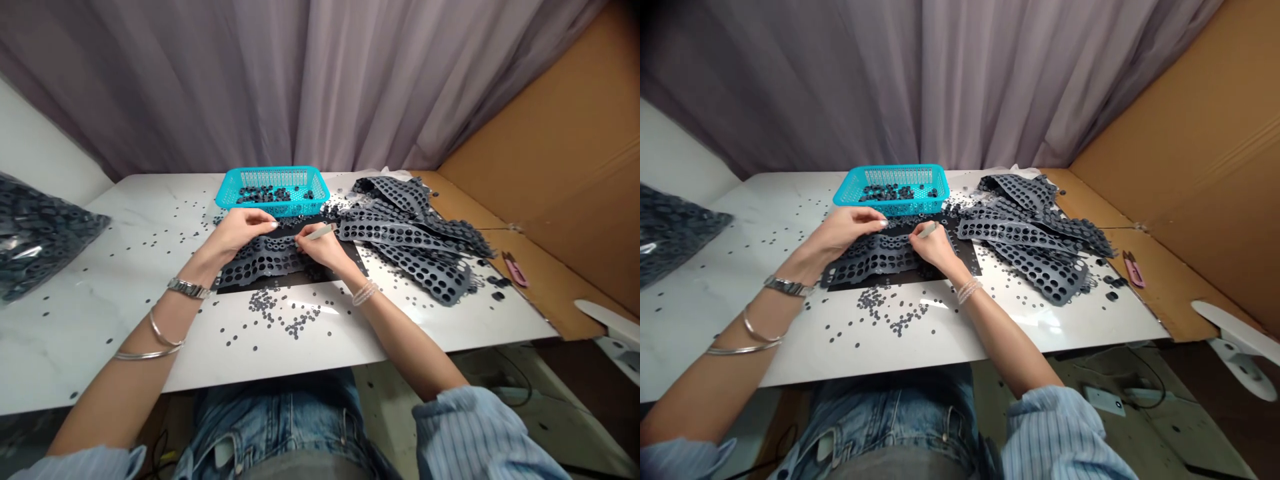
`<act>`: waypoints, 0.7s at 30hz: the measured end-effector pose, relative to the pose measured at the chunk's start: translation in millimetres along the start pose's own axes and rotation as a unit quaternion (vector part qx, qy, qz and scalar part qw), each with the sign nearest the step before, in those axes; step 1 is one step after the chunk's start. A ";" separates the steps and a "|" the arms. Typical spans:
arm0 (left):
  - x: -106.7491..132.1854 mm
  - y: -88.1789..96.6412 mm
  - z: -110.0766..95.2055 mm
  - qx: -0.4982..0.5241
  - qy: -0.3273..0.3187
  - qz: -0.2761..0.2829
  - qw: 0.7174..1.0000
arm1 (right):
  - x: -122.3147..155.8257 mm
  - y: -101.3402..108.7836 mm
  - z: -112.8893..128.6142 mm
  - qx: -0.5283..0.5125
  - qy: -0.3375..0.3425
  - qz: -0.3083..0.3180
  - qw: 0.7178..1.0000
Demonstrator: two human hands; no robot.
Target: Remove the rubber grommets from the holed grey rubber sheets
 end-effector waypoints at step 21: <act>6.1 -16.9 26.0 0.427 0.247 -0.064 0.867 | -11.3 11.8 -1.7 -0.193 -0.059 -0.091 0.975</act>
Point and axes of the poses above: each hand's wrist, its own x-axis away from the middle knuckle, its own y-axis out of the back of the hand, z = x × y, the point moved 2 cm from there along -x, towards the middle knuckle, and after that the axes turned 9 degrees about x, right-handed, at the moved point
